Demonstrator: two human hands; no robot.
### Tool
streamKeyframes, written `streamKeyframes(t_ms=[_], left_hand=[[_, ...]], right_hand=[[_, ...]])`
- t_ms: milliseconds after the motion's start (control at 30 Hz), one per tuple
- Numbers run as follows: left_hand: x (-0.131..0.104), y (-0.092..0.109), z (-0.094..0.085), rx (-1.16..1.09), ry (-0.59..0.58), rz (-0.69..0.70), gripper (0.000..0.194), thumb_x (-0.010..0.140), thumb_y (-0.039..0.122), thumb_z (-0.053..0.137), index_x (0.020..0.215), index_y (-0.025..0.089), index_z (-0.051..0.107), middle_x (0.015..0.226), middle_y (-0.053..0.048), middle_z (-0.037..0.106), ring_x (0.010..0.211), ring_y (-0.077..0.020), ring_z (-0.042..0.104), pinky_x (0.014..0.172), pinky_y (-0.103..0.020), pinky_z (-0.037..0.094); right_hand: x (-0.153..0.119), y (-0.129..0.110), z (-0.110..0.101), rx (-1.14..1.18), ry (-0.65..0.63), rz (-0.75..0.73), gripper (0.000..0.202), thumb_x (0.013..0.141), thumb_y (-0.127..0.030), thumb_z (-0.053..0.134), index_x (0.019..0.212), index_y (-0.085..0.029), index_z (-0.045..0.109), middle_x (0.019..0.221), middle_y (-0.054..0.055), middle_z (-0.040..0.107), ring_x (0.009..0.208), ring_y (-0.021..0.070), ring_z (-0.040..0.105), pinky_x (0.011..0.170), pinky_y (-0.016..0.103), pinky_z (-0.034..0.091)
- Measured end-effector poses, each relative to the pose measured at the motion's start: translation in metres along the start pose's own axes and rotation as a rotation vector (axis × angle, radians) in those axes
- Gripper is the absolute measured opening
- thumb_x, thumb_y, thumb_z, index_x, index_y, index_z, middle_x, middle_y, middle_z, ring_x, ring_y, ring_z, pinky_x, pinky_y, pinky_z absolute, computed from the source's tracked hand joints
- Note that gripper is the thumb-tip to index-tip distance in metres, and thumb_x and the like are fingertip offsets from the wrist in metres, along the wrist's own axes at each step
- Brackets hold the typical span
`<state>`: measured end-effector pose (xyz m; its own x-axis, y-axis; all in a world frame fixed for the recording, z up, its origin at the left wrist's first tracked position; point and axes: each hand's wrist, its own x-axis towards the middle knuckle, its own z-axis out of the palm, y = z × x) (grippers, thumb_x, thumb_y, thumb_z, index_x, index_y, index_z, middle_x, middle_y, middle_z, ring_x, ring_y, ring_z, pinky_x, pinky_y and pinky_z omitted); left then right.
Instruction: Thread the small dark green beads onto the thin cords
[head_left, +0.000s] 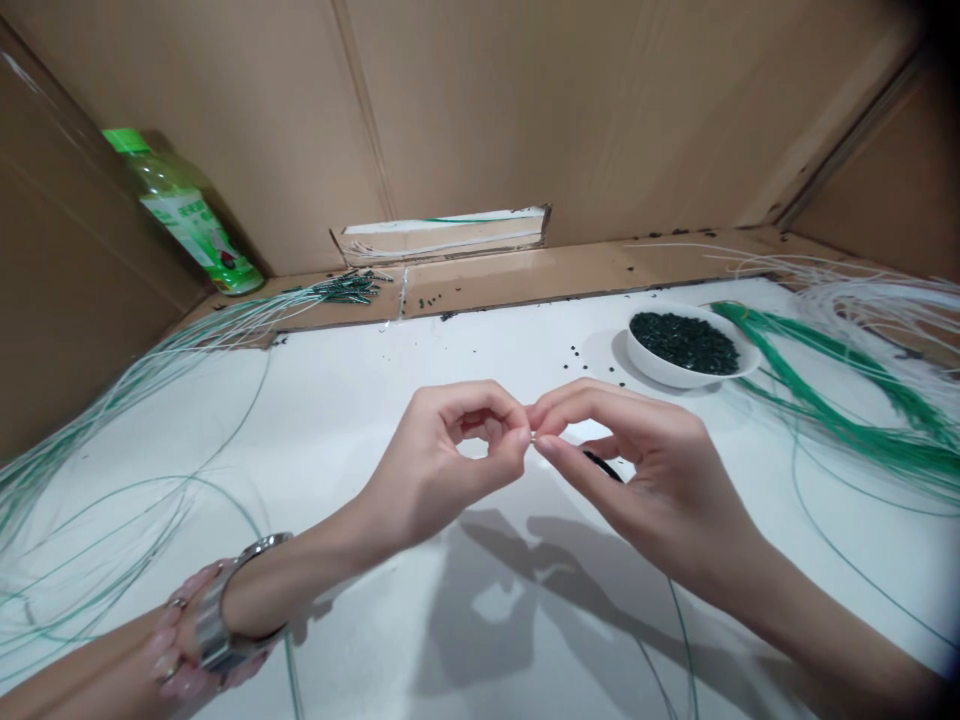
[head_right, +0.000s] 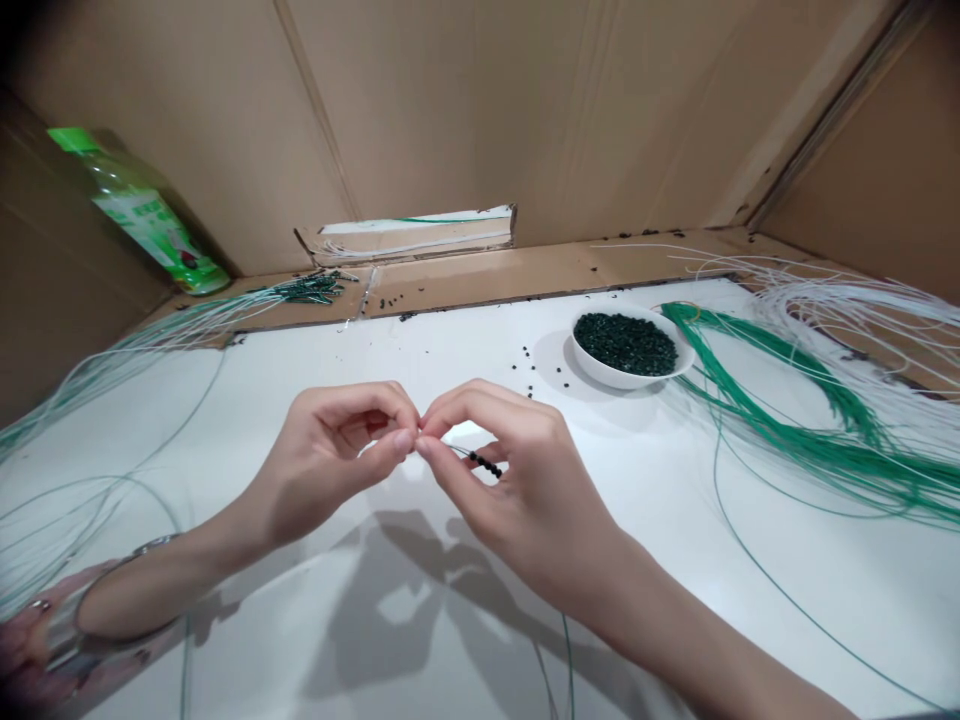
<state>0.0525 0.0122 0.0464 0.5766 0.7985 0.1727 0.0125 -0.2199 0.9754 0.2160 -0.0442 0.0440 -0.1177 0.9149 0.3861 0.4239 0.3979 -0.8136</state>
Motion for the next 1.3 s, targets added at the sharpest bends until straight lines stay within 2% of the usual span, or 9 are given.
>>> streamKeyframes(t_ms=[233, 433, 533, 700, 800, 933, 1300], left_hand=[[0.0, 0.002, 0.002, -0.084, 0.04, -0.017, 0.013, 0.076, 0.009, 0.06, 0.063, 0.013, 0.059, 0.062, 0.004, 0.055, 0.057, -0.0044, 0.049, 0.056, -0.014, 0.041], [-0.003, -0.005, 0.009, -0.278, 0.061, -0.084, 0.013, 0.078, 0.017, 0.064, 0.065, 0.015, 0.064, 0.066, 0.003, 0.059, 0.06, -0.0042, 0.052, 0.059, -0.013, 0.044], [-0.004, -0.011, 0.011, -0.379, 0.062, -0.101, 0.009, 0.079, 0.021, 0.066, 0.071, 0.018, 0.069, 0.07, 0.003, 0.063, 0.064, -0.0044, 0.056, 0.064, -0.013, 0.047], [-0.003, -0.014, 0.014, -0.522, 0.131, -0.193, 0.007, 0.078, 0.024, 0.068, 0.075, 0.02, 0.073, 0.075, 0.003, 0.068, 0.066, -0.0033, 0.059, 0.07, -0.012, 0.049], [-0.004, -0.011, 0.017, -0.613, 0.135, -0.244, 0.006, 0.076, 0.024, 0.07, 0.076, 0.018, 0.073, 0.071, 0.003, 0.067, 0.065, -0.0031, 0.058, 0.07, -0.011, 0.049], [-0.007, -0.006, 0.02, -0.671, 0.133, -0.296, 0.007, 0.077, 0.024, 0.069, 0.077, 0.019, 0.074, 0.07, 0.002, 0.066, 0.069, -0.0042, 0.059, 0.074, -0.012, 0.049], [-0.012, -0.003, 0.023, -0.596, 0.149, -0.298, 0.007, 0.078, 0.024, 0.068, 0.077, 0.022, 0.074, 0.075, 0.003, 0.068, 0.075, -0.0054, 0.059, 0.074, -0.013, 0.049]], right_hand=[[0.0, -0.003, 0.001, 0.005, -0.021, 0.01, 0.008, 0.085, -0.014, 0.053, 0.079, -0.018, 0.056, 0.084, -0.001, 0.062, 0.077, 0.0079, 0.058, 0.058, 0.016, 0.049], [-0.001, -0.003, 0.007, 0.074, 0.126, -0.026, 0.01, 0.082, -0.01, 0.055, 0.077, -0.018, 0.057, 0.081, -0.001, 0.062, 0.075, 0.0069, 0.059, 0.057, 0.014, 0.049], [-0.001, -0.002, 0.007, 0.101, 0.183, -0.055, 0.01, 0.08, -0.008, 0.056, 0.076, -0.017, 0.057, 0.08, 0.0, 0.062, 0.075, 0.0091, 0.061, 0.055, 0.017, 0.051], [-0.001, -0.004, 0.003, -0.047, 0.3, -0.163, 0.014, 0.074, -0.003, 0.058, 0.074, -0.017, 0.058, 0.08, 0.002, 0.062, 0.079, 0.0122, 0.061, 0.054, 0.019, 0.053], [-0.001, -0.005, 0.003, -0.116, 0.301, -0.199, 0.016, 0.072, -0.001, 0.058, 0.074, -0.017, 0.058, 0.079, 0.001, 0.063, 0.077, 0.0113, 0.061, 0.053, 0.018, 0.052], [0.0, -0.003, 0.005, -0.109, 0.293, -0.175, 0.016, 0.071, -0.001, 0.058, 0.072, -0.017, 0.057, 0.078, 0.001, 0.064, 0.075, 0.011, 0.062, 0.053, 0.017, 0.052], [-0.003, -0.005, 0.006, -0.069, 0.28, -0.135, 0.014, 0.071, -0.003, 0.059, 0.068, -0.016, 0.056, 0.076, 0.0, 0.063, 0.071, 0.008, 0.06, 0.052, 0.014, 0.051]])
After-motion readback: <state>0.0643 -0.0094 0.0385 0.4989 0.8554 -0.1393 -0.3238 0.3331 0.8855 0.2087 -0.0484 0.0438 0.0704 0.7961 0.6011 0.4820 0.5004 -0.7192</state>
